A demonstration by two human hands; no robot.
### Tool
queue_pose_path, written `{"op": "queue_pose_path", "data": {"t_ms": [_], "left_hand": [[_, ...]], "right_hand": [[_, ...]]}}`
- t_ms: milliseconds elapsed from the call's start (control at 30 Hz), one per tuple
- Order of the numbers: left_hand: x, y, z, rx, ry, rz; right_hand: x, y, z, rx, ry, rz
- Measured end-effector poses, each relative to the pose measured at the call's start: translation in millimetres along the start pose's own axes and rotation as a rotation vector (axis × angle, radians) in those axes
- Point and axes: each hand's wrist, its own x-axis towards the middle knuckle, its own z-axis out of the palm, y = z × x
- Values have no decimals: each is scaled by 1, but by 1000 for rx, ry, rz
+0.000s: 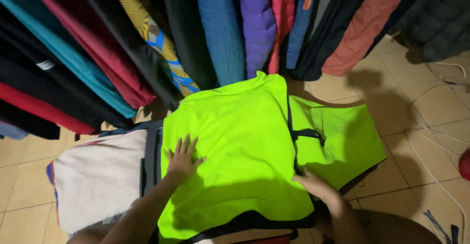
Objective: The person folds a neon green jacket on top of a black suitcase. They smooth the fabric, fold the sleeves inward, and fold the jacket in half multiple times to create a compact bundle.
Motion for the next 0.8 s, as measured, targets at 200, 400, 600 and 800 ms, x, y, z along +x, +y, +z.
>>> {"op": "queue_pose_path", "data": {"t_ms": [200, 400, 600, 800], "left_hand": [[-77, 3, 13, -29, -18, 88], [-152, 33, 69, -229, 81, 453], [-158, 31, 131, 246, -73, 181], [-174, 12, 95, 253, -109, 16]], "right_hand": [[-13, -3, -12, 301, 308, -220], [4, 54, -77, 178, 752, -240], [-17, 33, -53, 206, 426, 5], [10, 57, -57, 100, 260, 23]]}}
